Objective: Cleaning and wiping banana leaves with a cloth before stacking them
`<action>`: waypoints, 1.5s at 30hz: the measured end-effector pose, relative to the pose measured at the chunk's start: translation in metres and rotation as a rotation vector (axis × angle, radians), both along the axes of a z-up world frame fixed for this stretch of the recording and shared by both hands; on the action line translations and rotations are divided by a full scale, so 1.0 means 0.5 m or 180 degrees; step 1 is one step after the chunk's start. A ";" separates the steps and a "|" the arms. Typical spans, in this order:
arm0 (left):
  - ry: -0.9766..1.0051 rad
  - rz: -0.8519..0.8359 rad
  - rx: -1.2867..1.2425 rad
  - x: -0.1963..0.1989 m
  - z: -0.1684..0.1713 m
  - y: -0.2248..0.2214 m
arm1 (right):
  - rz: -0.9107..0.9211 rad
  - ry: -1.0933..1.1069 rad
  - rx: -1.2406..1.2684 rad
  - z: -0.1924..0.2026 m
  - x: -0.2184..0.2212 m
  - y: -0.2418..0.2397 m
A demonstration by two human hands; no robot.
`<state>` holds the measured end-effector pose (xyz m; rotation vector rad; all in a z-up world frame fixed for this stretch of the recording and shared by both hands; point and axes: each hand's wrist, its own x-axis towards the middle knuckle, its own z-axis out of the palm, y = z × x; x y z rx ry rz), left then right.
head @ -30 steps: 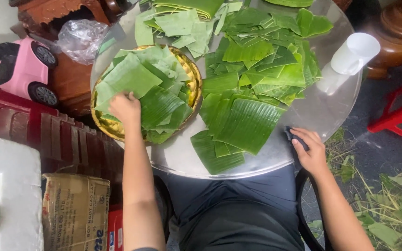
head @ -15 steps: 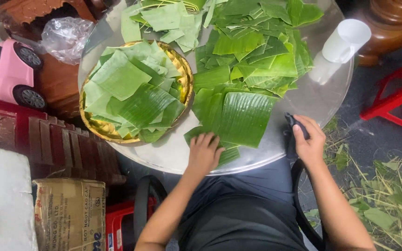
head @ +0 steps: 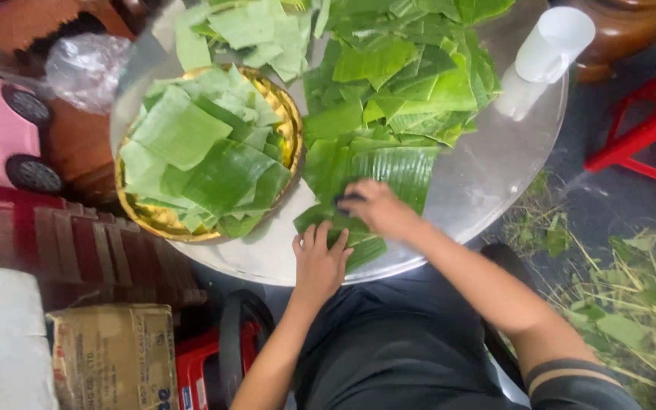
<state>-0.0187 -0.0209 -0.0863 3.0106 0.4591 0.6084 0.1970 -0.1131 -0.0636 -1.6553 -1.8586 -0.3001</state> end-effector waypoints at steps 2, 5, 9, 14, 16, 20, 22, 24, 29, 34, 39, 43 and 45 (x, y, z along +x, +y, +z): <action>-0.0100 -0.0042 0.0079 0.013 -0.006 -0.001 | -0.0290 0.0042 -0.0111 -0.041 0.079 0.024; -0.0285 -0.0172 0.0207 0.028 -0.006 0.005 | -0.0804 0.0050 -0.0162 -0.092 0.166 0.052; -0.0311 -0.0233 0.0199 0.061 0.001 0.004 | -0.1409 -0.0292 0.0005 -0.126 0.229 0.050; -0.0303 -0.0423 0.0292 0.097 0.005 0.006 | -0.1970 -0.0633 -0.0055 -0.131 0.251 -0.043; -0.0252 -0.0507 0.0391 0.106 0.011 0.010 | -0.2124 -0.0623 -0.0153 -0.121 0.264 -0.092; -0.0137 -0.0927 0.0487 0.136 0.008 0.014 | -0.1802 0.0591 0.0781 -0.046 0.266 -0.192; -0.0076 -0.1095 0.0549 0.147 -0.009 0.013 | -0.1758 0.1216 0.1109 -0.023 0.253 -0.236; -0.0085 -0.1264 0.0672 0.160 -0.034 0.019 | -0.1718 0.1860 0.1544 -0.027 0.253 -0.273; -0.0944 -0.0715 -0.0164 0.157 0.008 0.026 | -0.1890 0.2799 0.1876 -0.048 0.219 -0.305; -0.2120 0.0522 -0.2451 0.082 0.136 -0.008 | -0.1616 0.2495 0.1926 0.033 0.126 -0.273; -0.0405 0.1277 -0.2108 0.035 0.031 -0.001 | -0.1015 0.1646 0.1400 0.110 0.000 -0.155; -0.0402 0.1036 -0.1401 0.019 0.038 0.026 | -0.0742 0.1053 0.0905 0.006 -0.056 -0.012; -0.0506 0.0519 -0.1486 0.011 0.076 0.050 | -0.0620 0.0451 0.0384 -0.047 -0.074 0.043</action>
